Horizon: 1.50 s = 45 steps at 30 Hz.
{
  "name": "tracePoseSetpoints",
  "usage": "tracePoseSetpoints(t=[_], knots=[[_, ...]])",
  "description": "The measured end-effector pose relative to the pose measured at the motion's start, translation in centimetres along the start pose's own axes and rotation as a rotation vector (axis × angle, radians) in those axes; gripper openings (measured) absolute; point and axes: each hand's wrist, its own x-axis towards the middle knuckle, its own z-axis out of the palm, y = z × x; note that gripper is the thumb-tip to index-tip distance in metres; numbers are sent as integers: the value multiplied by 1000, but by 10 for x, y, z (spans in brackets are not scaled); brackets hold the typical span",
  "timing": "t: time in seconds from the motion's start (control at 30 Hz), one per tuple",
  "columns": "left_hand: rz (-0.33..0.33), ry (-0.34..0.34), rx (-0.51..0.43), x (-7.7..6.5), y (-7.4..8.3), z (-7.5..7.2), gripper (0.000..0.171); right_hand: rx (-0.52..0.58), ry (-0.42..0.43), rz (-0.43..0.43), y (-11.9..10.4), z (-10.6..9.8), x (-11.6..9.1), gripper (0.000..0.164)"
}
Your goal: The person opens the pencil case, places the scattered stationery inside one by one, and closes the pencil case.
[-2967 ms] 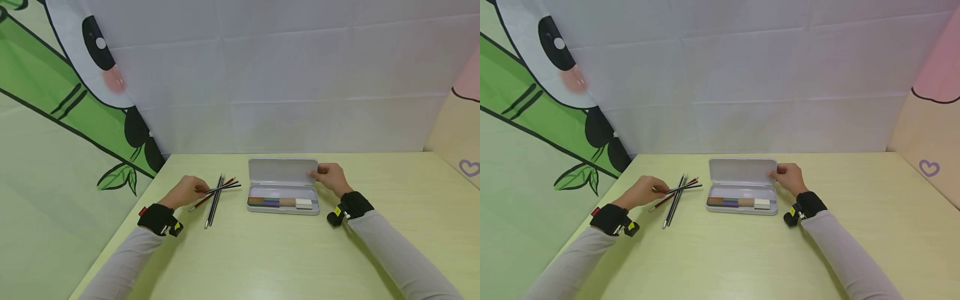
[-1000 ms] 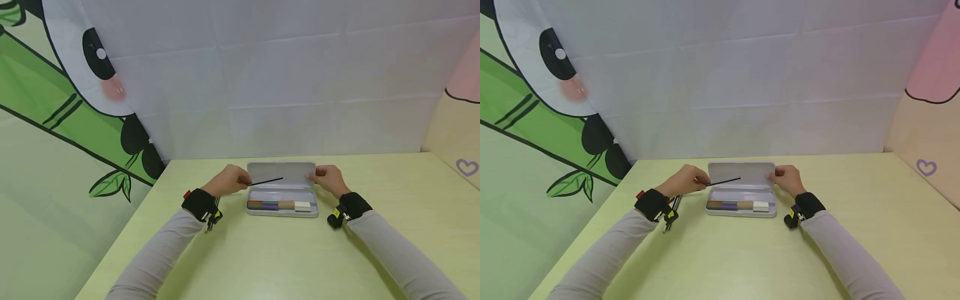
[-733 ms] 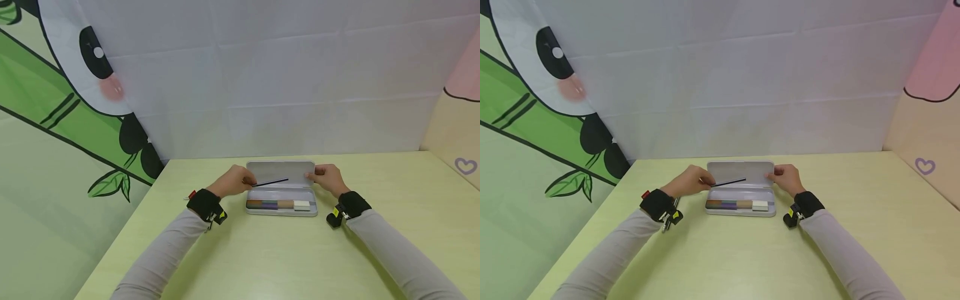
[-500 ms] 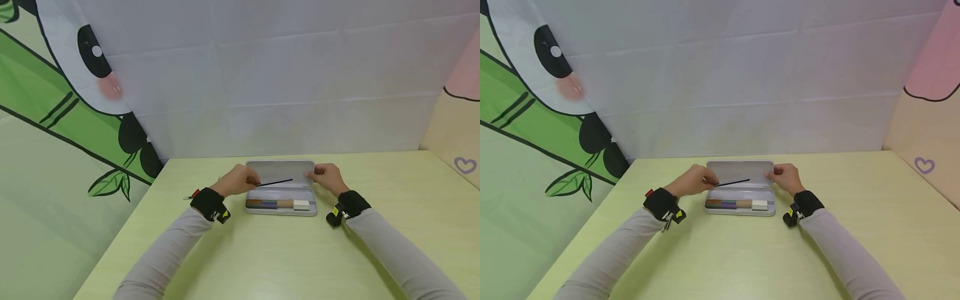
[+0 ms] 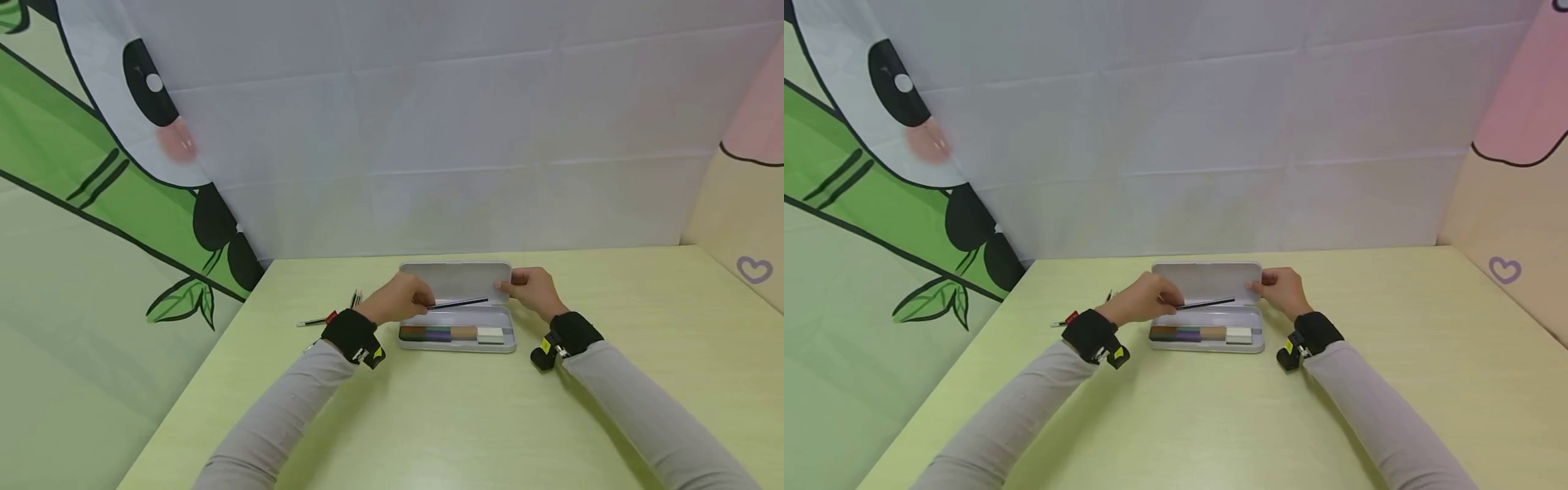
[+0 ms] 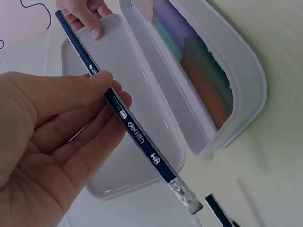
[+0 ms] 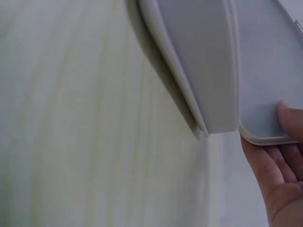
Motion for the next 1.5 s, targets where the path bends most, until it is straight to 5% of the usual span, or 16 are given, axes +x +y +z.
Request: tracePoseSetpoints(t=[0.93, 1.5], knots=[[37, -40, -4, 18, 16, 22, 13, -18, 27, -7, 9, 6, -4, 36], [46, -66, -14, 30, 2, 35, 13, -20, 35, -17, 7, 7, -4, 34]])
